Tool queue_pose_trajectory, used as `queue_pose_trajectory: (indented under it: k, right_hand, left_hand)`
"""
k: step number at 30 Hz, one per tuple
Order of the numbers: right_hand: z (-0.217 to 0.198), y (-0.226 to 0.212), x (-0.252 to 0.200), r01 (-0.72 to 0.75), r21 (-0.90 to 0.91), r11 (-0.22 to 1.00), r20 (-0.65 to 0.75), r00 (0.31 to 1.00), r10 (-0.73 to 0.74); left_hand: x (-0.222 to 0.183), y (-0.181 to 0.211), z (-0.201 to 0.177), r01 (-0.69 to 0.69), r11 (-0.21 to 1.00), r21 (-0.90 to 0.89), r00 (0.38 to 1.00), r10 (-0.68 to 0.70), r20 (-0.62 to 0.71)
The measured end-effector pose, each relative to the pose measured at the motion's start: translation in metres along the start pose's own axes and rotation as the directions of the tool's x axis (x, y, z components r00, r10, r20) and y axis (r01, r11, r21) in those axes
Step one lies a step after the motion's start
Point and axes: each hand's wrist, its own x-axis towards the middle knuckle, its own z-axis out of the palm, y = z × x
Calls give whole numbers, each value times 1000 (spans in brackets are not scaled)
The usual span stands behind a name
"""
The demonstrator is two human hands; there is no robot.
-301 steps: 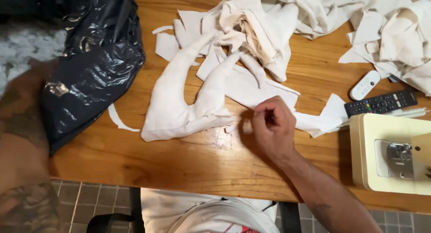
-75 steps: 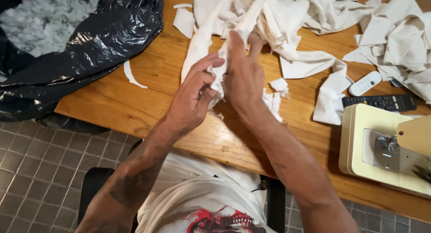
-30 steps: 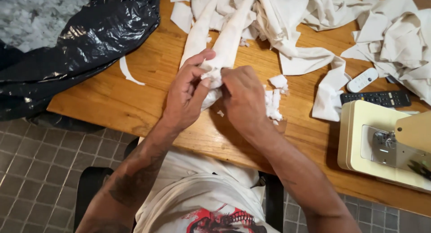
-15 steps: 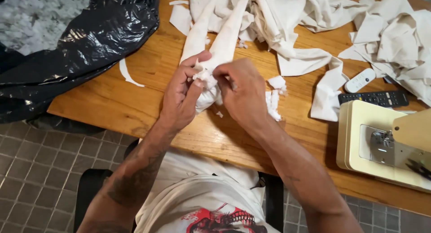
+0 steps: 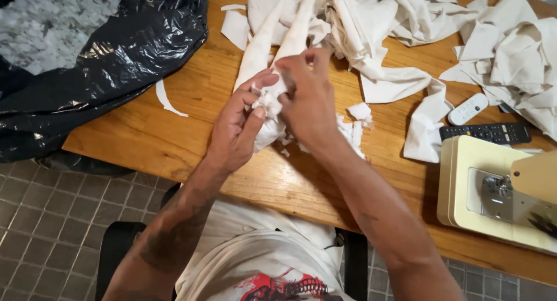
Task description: Stuffing a horn-shaped fabric piece with synthetic fiber stuffing
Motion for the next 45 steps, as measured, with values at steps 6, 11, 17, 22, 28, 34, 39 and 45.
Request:
queue_pose_trajectory:
  k: [6,11,17,22,28,34,39,45]
  right_hand:
    - [-27,-18,-22,68,372,926,98,989,-112]
    - [-32,-13,-35,242,336,910,-11,967,-253]
    - [-16,11,-31,266,380,886,-7,959,-285]
    - [-2,32,-41,201,132,971,-78,978,-192]
    - [-6,13,-42,129,124,984,-56,991,-123]
    - [-6,21,-16,-40,-47,998,88,995,44]
    - [9,10,-4,-48,-196,979,92,993,67]
    - [23,30,-13,61,-100,993,21,998,-59]
  left_hand:
    - [-3,-17,-2,24,983,-180,999,-30,-26]
    - [-6,-22,-7,49,980,-193,999,-51,-4]
    - [-6,-11,-3,24,989,-144,999,-18,43]
    - [-8,-15,-3,34,978,-207,999,-34,6]
    - [-7,-12,-3,4,981,-196,1000,0,22]
    - [-6,-13,-5,-66,986,-155,997,70,22]
    - [0,11,-6,-78,996,38,996,76,38]
    - [8,23,-5,-146,965,219,988,131,82]
